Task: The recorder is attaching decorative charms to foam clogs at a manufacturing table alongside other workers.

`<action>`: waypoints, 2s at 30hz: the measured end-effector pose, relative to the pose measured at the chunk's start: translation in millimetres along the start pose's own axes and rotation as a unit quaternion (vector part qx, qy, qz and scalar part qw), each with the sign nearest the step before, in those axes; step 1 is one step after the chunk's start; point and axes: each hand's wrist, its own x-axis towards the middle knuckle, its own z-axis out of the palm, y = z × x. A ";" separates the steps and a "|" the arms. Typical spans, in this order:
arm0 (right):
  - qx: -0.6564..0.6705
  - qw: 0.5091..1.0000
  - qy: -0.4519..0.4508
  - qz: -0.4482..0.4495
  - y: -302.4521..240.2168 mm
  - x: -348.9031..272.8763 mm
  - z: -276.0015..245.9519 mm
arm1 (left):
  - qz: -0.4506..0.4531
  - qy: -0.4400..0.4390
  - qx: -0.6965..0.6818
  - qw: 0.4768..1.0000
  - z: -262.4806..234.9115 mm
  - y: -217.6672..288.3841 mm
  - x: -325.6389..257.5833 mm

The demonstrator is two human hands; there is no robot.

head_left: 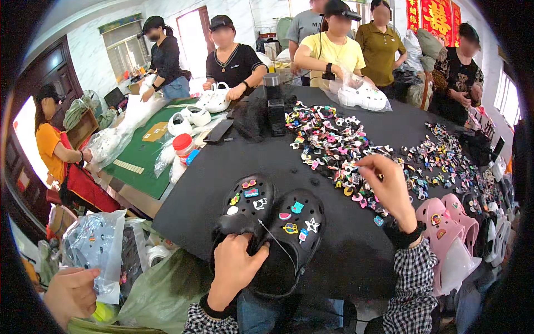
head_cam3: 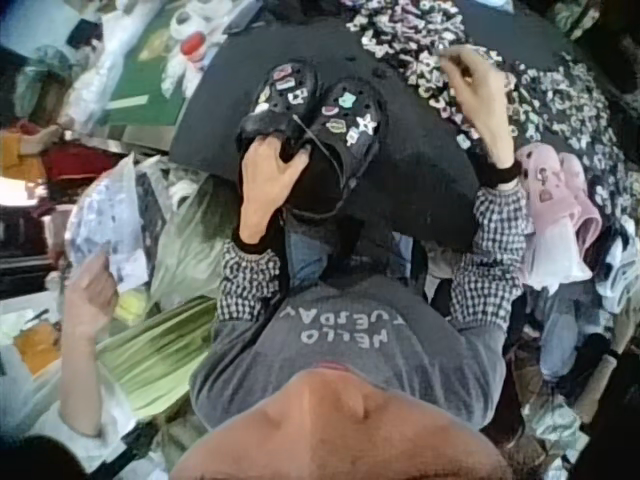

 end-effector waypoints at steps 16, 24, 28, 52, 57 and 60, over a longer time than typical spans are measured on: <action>0.010 0.952 -0.152 -0.265 -102.4 -36.1 34.8 | -0.040 0.068 -0.060 0.995 20.3 -10.3 -14.2; 0.058 0.937 -0.245 -0.242 -155.1 16.7 48.4 | -0.062 -0.046 -0.031 0.997 7.6 -12.0 -16.5; 0.010 0.885 -0.283 -0.369 -159.5 27.7 115.6 | -0.039 0.004 -0.012 0.999 22.6 -15.1 -22.4; -0.005 0.986 0.155 0.057 36.3 -8.5 -22.7 | -0.016 0.096 -0.055 0.994 2.1 -16.0 -17.5; -0.109 0.993 0.026 0.031 81.5 -8.9 -6.8 | 0.026 0.047 -0.035 0.998 -6.7 -12.5 -20.5; -0.138 0.988 -0.033 0.059 99.1 -6.8 0.7 | 0.002 0.031 -0.061 0.998 -9.1 -6.3 -17.2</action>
